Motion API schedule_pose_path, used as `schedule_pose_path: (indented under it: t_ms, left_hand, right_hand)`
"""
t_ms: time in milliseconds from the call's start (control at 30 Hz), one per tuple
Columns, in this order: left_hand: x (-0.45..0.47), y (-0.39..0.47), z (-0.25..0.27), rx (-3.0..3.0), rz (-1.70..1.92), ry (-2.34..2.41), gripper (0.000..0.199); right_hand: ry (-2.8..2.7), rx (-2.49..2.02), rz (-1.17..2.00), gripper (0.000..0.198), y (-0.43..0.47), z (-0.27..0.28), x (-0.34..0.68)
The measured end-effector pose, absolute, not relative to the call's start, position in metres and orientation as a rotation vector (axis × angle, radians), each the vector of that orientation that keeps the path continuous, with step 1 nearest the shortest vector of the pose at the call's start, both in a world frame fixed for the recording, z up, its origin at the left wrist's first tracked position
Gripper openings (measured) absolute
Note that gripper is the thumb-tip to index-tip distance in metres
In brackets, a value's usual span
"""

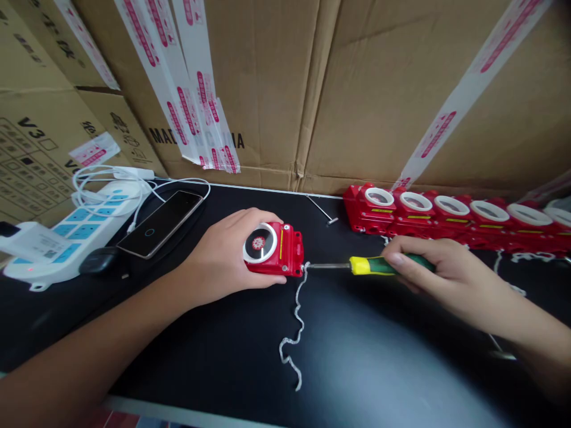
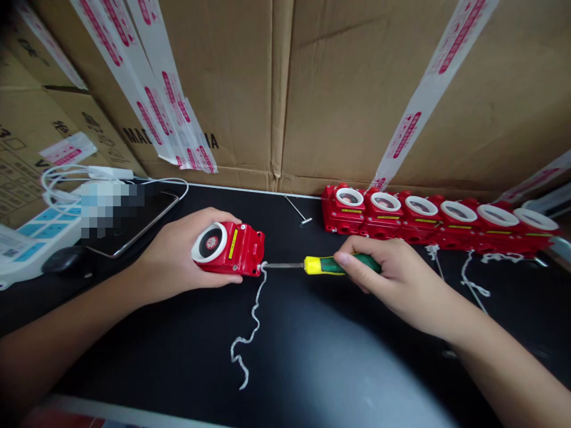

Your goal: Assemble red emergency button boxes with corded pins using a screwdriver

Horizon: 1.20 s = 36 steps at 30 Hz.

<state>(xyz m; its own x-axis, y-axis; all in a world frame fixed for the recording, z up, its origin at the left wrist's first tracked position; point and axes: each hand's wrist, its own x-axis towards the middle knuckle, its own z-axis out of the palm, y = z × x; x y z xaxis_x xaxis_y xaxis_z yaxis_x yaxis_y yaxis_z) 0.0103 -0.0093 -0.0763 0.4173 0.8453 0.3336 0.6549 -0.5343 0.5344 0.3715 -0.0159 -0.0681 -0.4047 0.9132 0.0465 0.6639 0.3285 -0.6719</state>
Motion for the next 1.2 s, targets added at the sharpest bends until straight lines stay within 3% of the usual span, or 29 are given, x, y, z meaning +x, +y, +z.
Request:
schedule_pose_path:
  t_ms: [133, 600, 700, 767, 833, 1033, 1200]
  left_hand:
    - [0.009, -0.008, -0.076, 2.347, 0.812, 1.312, 0.072]
    - [0.009, -0.008, -0.072, 2.251, 0.783, 1.326, 0.077]
    - [0.010, -0.009, -0.073, 2.251, 0.792, 1.319, 0.076]
    - [0.010, -0.009, -0.073, 2.256, 0.812, 1.322, 0.076]
    - [0.010, -0.008, -0.074, 2.271, 0.821, 1.320, 0.076]
    - [0.008, -0.007, -0.073, 2.264, 0.819, 1.356, 0.075]
    - [0.008, -0.005, -0.072, 2.228, 0.836, 1.359, 0.075]
  right_hand:
    - [-2.113, -1.458, 0.898, 0.055, -0.017, -0.071, 0.370]
    - [-2.055, -1.050, 0.670, 0.012, -0.007, -0.075, 0.374]
    - [-2.032, -1.089, 0.740, 0.026, -0.011, -0.073, 0.374]
    - [-1.976, -1.183, 0.940, 0.045, -0.016, -0.073, 0.374]
    - [-1.890, -1.293, 1.086, 0.050, -0.020, -0.075, 0.374]
    - [-2.026, -1.424, 0.711, 0.035, -0.016, -0.080, 0.365]
    - [-1.910, -1.297, 0.710, 0.028, -0.011, -0.077, 0.363]
